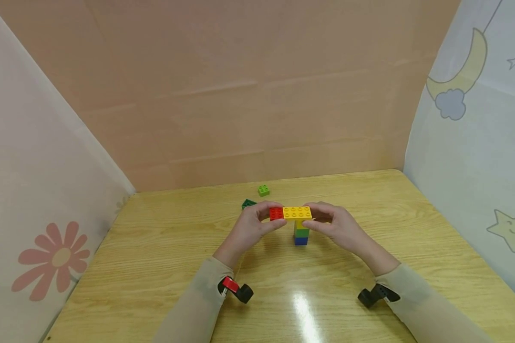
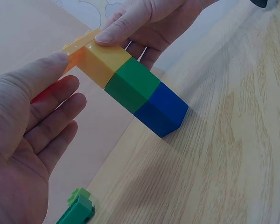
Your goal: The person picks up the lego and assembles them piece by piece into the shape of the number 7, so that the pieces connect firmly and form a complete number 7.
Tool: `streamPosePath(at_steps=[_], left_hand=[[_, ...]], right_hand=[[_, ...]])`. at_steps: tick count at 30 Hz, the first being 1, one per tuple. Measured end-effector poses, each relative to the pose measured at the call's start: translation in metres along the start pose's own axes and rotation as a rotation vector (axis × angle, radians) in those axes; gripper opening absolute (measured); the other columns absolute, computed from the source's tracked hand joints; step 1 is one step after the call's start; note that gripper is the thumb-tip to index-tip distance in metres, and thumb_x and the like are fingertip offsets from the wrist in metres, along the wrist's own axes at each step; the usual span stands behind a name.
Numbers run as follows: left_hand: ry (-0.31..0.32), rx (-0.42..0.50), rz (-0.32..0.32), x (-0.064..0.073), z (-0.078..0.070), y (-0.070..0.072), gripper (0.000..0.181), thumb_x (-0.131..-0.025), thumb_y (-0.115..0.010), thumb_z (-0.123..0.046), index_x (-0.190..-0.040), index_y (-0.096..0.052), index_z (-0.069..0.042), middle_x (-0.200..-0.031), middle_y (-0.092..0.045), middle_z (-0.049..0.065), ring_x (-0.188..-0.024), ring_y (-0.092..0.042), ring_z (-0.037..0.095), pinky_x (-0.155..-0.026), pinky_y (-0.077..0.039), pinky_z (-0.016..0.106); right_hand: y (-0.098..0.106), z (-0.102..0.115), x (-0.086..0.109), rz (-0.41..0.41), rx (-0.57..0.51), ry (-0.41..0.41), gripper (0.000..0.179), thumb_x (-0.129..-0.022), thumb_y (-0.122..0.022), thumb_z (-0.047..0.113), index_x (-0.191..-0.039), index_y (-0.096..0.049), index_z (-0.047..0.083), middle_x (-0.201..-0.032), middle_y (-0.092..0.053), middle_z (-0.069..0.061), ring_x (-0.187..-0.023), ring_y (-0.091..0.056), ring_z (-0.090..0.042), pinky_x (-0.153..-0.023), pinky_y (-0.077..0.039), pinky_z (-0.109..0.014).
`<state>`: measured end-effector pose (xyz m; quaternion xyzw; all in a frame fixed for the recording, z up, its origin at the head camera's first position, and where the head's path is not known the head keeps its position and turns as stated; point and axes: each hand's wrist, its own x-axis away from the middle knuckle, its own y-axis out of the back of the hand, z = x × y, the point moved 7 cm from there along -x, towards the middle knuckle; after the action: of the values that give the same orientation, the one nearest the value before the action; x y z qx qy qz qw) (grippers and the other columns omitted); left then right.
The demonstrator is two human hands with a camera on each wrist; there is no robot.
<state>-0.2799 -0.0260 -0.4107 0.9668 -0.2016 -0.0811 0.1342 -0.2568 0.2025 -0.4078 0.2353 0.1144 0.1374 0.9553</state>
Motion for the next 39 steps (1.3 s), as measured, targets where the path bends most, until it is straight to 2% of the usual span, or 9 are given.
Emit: streamPosePath(at_steps=[19,25,39], left_hand=[[-0.021,-0.015,0.016,0.0009,-0.0027,0.0015,0.039,-0.1,-0.086,-0.024,-0.138,-0.076,-0.022,-0.128,-0.075,-0.005,-0.126,-0.07,0.023,-0.1,-0.061,0.036],[-0.02,-0.023,0.013,0.0004,-0.003,0.0012,0.037,-0.1,-0.086,-0.024,-0.136,-0.077,-0.022,-0.129,-0.075,-0.005,-0.126,-0.07,0.021,-0.1,-0.061,0.036],[-0.034,-0.037,0.004,0.0004,-0.0033,0.0008,0.034,-0.101,-0.085,-0.024,-0.134,-0.077,-0.022,-0.13,-0.074,-0.004,-0.133,-0.067,0.027,-0.101,-0.061,0.037]], right_hand=[[-0.0022,-0.0032,-0.0031,-0.008,0.032,-0.011,0.051,-0.105,-0.081,0.031,-0.148,-0.068,0.008,-0.13,-0.074,-0.006,-0.111,-0.072,-0.026,-0.092,-0.06,-0.03],[-0.0009,-0.0002,-0.0003,-0.003,0.001,-0.013,0.049,-0.106,-0.079,0.027,-0.149,-0.068,0.007,-0.132,-0.073,-0.008,-0.113,-0.071,-0.026,-0.093,-0.059,-0.027],[-0.0011,0.0011,0.0007,-0.002,0.01,-0.008,0.049,-0.106,-0.079,0.027,-0.149,-0.067,0.007,-0.134,-0.073,-0.009,-0.114,-0.071,-0.025,-0.095,-0.058,-0.028]])
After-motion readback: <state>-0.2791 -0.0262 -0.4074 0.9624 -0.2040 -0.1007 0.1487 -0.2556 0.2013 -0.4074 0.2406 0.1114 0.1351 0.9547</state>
